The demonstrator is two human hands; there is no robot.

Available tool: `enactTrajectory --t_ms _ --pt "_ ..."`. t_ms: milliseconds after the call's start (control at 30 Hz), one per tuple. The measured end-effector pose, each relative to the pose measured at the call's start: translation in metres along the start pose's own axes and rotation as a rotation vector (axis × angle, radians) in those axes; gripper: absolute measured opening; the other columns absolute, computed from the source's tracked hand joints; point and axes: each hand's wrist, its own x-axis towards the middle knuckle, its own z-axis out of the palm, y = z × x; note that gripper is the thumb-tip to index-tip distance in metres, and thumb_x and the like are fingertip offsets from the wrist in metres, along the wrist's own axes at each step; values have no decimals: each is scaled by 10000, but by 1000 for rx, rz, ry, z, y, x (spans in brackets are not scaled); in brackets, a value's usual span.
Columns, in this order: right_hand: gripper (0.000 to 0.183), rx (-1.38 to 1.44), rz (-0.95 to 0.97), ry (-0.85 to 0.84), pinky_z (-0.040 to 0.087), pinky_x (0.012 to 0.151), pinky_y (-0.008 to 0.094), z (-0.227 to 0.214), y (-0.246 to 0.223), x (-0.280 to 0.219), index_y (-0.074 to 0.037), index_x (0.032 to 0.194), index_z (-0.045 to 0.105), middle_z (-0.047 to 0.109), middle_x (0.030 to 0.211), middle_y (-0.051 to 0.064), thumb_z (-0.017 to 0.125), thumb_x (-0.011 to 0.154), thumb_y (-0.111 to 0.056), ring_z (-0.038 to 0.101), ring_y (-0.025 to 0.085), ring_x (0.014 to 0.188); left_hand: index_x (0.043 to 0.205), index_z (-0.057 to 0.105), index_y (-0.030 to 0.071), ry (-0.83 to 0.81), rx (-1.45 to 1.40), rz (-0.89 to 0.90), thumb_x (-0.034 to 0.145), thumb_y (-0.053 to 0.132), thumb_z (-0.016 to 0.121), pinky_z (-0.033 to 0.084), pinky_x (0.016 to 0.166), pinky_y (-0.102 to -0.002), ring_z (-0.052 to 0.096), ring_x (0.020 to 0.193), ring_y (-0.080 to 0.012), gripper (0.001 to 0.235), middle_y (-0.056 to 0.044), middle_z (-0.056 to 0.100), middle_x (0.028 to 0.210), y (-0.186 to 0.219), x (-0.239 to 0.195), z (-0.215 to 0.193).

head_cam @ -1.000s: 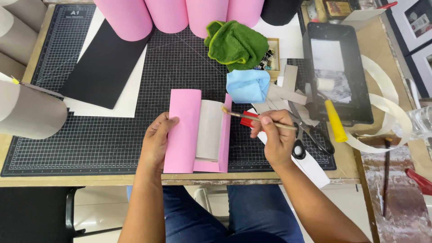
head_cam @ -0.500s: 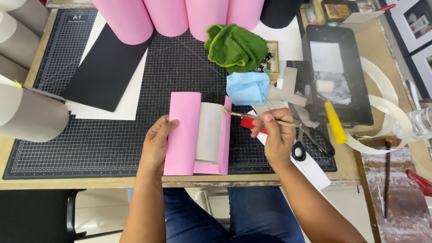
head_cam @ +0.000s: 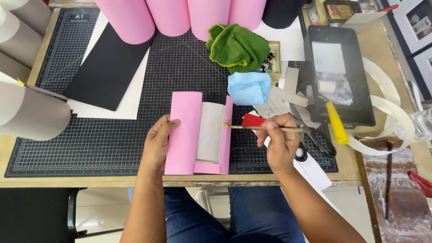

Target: Wrapping a pink foam sheet around a cylinder using adhesive and a smoothing tool

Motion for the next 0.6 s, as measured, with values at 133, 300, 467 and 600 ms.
enactTrajectory --t_ms 133,300,467,600 --pt "182 -48 -54 4 590 493 266 19 -18 13 9 983 569 673 723 168 470 1069 -116 651 169 532 853 610 11 -13 -11 8 939 124 637 543 327 -254 579 388 -157 145 -78 521 558 -5 3 -1" --pt "189 -43 -32 -110 527 404 249 17 -28 2 -11 857 577 628 611 136 540 1022 -96 584 144 433 846 612 8 -8 -16 1 938 123 636 540 321 -257 579 387 -155 150 -77 522 556 -1 1 2" --pt "197 -129 -110 -77 542 502 258 33 -40 20 11 895 587 636 631 116 520 1055 -82 610 150 478 836 605 19 -7 -7 -3 936 134 645 530 326 -246 576 386 -153 158 -69 518 553 -10 6 -2" --pt "221 -166 -96 -134 520 469 247 33 -42 4 8 820 618 609 532 85 572 1019 -77 590 139 426 838 609 16 13 0 10 922 127 658 520 320 -249 568 382 -149 147 -69 509 551 -12 4 -2"
